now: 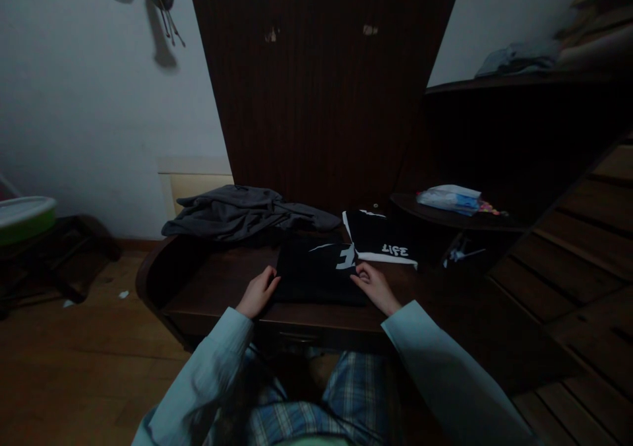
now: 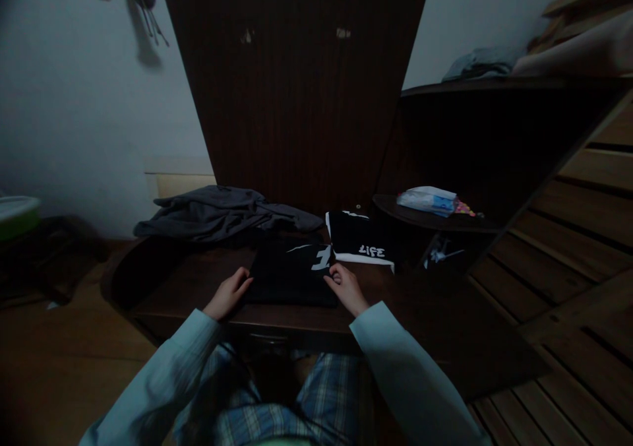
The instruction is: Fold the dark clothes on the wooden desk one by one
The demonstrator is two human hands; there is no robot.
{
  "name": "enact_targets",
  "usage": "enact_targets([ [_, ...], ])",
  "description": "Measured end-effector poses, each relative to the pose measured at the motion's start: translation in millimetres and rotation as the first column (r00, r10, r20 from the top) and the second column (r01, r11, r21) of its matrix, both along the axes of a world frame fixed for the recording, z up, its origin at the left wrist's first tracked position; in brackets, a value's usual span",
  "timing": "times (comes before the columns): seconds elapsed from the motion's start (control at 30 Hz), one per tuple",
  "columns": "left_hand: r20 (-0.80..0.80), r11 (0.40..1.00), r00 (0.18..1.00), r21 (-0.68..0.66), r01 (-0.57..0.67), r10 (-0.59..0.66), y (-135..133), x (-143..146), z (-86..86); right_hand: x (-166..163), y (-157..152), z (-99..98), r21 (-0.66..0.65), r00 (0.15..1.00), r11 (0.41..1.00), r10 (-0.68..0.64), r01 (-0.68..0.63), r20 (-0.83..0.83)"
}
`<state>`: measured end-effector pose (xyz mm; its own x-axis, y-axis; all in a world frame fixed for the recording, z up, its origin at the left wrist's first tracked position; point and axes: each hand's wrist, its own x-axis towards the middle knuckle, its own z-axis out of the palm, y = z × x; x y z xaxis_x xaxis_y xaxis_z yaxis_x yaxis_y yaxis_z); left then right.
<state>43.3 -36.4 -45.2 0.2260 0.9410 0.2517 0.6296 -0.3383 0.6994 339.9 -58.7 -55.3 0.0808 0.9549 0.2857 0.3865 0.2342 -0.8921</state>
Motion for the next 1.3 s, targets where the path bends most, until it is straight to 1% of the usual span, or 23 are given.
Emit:
enact_targets([
  [0.07, -0.032, 1.000, 0.999, 0.016, -0.026, 0.027, -15, -2, -1.1, 2, -7, -3.7, -0.095, 0.996, 0.994, 0.042, -0.050, -0.084],
  [0.13, 0.008, 1.000, 1.000, -0.012, -0.012, 0.012, -29, -7, -0.4, 5, -15, -6.4, -0.174, 0.983, 0.979, 0.078, -0.107, -0.167],
  [0.2, 0.119, 0.993, 0.993, -0.109, 0.035, -0.022, -39, -12, 3.7, 10, -19, -5.1, -0.240, 0.973, 0.963, 0.067, -0.122, -0.222],
  [0.27, 0.239, 0.970, 0.971, -0.227, 0.089, -0.033, -36, -15, 11.5, 13, -16, 1.4, -0.301, 0.968, 0.950, 0.009, -0.087, -0.252],
  [0.33, 0.335, 0.940, 0.942, -0.317, 0.123, -0.011, -20, -13, 20.4, 13, -4, 10.8, -0.340, 0.962, 0.940, -0.056, -0.039, -0.266],
  [0.4, 0.416, 0.920, 0.908, -0.370, 0.126, 0.043, 5, -5, 26.9, 11, 12, 19.0, -0.359, 0.960, 0.933, -0.084, -0.018, -0.269],
  [0.5, 0.455, 0.903, 0.874, -0.427, 0.046, 0.171, 44, 11, 27.1, 6, 35, 22.3, -0.397, 0.972, 0.918, -0.087, -0.008, -0.220],
  [0.57, 0.502, 0.915, 0.836, -0.403, -0.002, 0.223, 63, 19, 20.2, 2, 43, 18.3, -0.404, 0.979, 0.914, -0.102, 0.022, -0.177],
  [0.63, 0.552, 0.930, 0.807, -0.366, 0.009, 0.210, 72, 23, 9.9, 0, 47, 12.2, -0.370, 0.981, 0.927, -0.126, 0.063, -0.149],
  [0.67, 0.567, 0.939, 0.803, -0.342, 0.024, 0.186, 75, 23, 4.4, -1, 47, 9.3, -0.332, 0.982, 0.940, -0.132, 0.081, -0.133],
  [0.7, 0.573, 0.951, 0.805, -0.308, 0.039, 0.153, 75, 23, -0.8, -2, 47, 6.9, -0.279, 0.985, 0.955, -0.134, 0.100, -0.107],
  [0.77, 0.552, 0.974, 0.830, -0.218, 0.056, 0.076, 76, 20, -9.4, -3, 45, 3.7, -0.127, 0.991, 0.983, -0.134, 0.131, -0.022],
  [0.83, 0.504, 0.989, 0.864, -0.136, 0.063, 0.015, 76, 18, -14.7, -4, 44, 2.7, 0.034, 0.991, 0.992, -0.121, 0.119, 0.059],
  [0.87, 0.480, 0.992, 0.877, -0.112, 0.062, 0.000, 76, 17, -16.1, -4, 44, 2.6, 0.084, 0.990, 0.991, -0.110, 0.103, 0.088],
  [0.9, 0.461, 0.993, 0.887, -0.105, 0.057, -0.002, 77, 17, -16.9, -5, 44, 2.7, 0.103, 0.989, 0.991, -0.100, 0.089, 0.110],
  [1.03, 0.412, 0.991, 0.910, -0.133, 0.016, 0.041, 81, 20, -15.5, -6, 48, 3.8, 0.061, 0.978, 0.991, -0.124, 0.115, 0.168],
  [1.1, 0.360, 0.994, 0.931, -0.110, -0.018, 0.056, 80, 22, -13.7, -4, 51, 4.5, 0.060, 0.974, 0.991, -0.125, 0.115, 0.191],
  [1.2, 0.262, 0.998, 0.963, -0.015, -0.061, 0.063, 74, 24, -10.0, -2, 53, 4.7, 0.051, 0.963, 0.993, -0.119, 0.110, 0.243],
  [1.3, 0.211, 0.995, 0.977, 0.099, -0.030, 0.009, 64, 24, -5.5, -2, 51, 3.7, 0.071, 0.959, 0.993, -0.111, 0.095, 0.261],
])
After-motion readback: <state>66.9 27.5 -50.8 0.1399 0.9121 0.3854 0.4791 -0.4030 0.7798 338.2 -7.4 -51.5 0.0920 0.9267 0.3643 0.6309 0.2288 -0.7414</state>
